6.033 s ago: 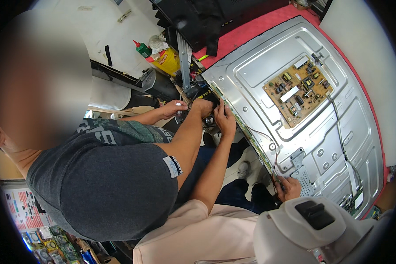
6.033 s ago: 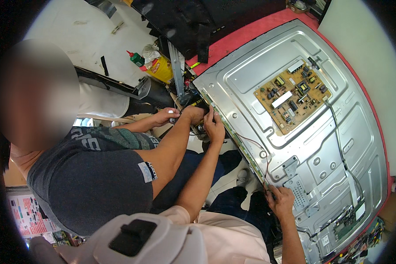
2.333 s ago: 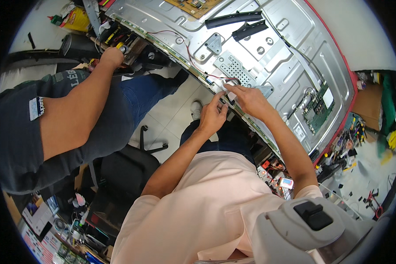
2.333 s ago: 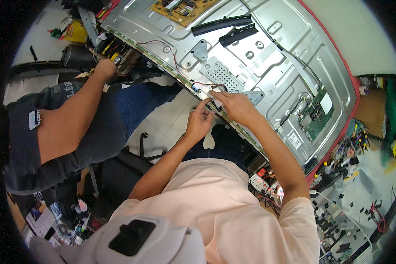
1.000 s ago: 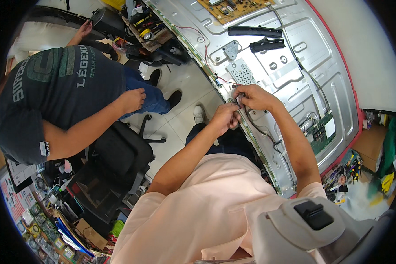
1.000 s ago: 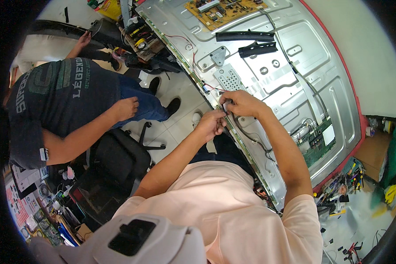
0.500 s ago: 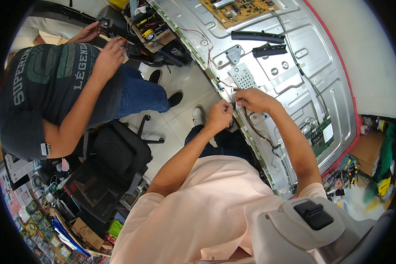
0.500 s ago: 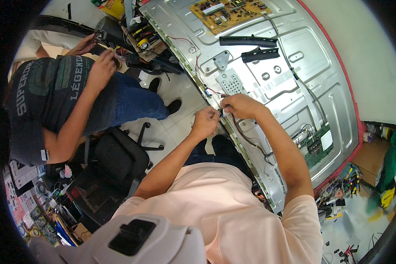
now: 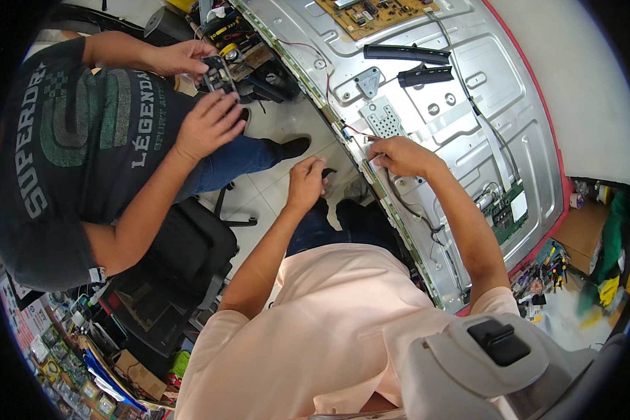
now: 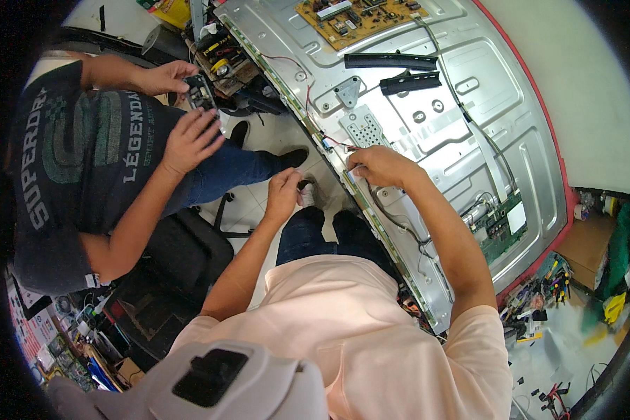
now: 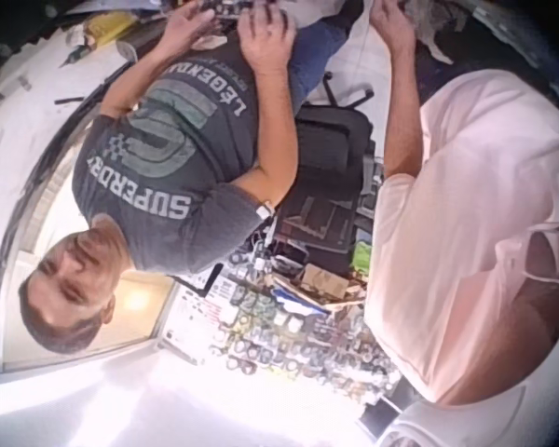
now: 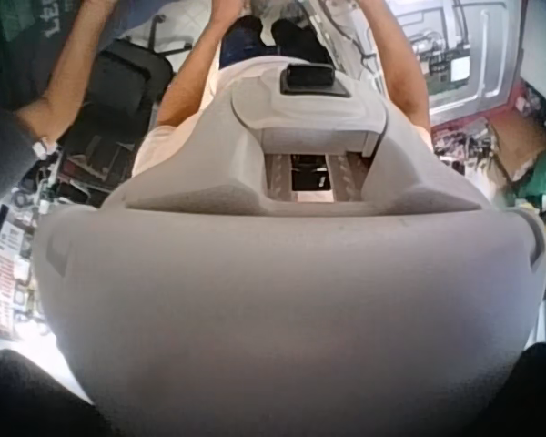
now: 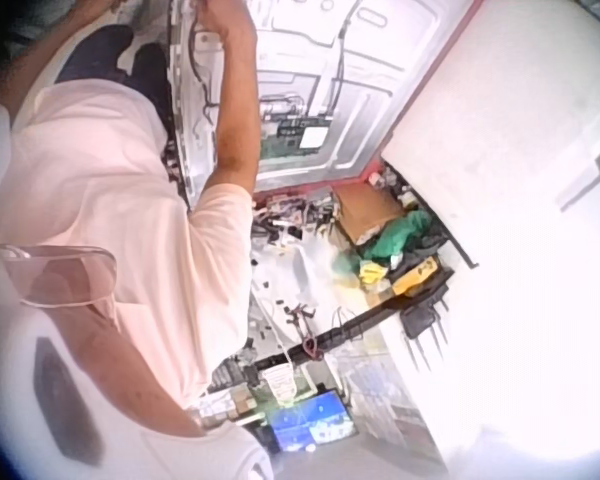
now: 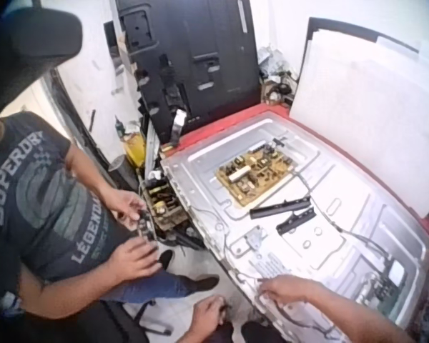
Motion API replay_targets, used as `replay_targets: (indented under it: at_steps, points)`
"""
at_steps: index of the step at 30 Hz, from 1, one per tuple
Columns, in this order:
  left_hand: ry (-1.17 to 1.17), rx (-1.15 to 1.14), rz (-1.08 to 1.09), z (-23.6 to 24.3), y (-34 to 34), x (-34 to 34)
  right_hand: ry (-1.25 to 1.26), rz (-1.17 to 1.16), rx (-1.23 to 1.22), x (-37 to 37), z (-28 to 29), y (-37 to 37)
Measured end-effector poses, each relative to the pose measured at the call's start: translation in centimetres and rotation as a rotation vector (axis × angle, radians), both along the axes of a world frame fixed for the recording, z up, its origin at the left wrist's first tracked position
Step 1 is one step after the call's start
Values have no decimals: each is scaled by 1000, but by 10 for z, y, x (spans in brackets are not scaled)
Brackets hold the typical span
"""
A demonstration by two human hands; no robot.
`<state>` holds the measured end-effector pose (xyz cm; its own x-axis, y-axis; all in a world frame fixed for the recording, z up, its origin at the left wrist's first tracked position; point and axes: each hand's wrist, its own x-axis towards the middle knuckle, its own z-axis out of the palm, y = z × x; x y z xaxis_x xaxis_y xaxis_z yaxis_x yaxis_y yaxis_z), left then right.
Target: The person connects wires and handles internal circuit boards of a television by hand while another person assists.
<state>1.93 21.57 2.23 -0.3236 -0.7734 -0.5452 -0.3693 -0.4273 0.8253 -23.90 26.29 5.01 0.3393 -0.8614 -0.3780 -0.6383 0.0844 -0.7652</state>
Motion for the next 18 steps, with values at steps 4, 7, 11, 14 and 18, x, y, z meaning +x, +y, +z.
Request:
replay_targets:
  at_steps: [4,7,11,14,18]
  points:
    - [-46,-68,-108,-13,3,17,-6,-20,-25,2,-1,2]
    - [-22,-38,-112,-21,15,14,-24,-70,-14,5,5,3]
    - [16,-68,-128,-22,25,0,13,-82,-23,5,17,8]
    - [39,37,-125,-14,31,-9,83,-139,-116,13,15,17]
    - [100,69,-134,-12,35,-17,61,-339,-273,27,-4,34]
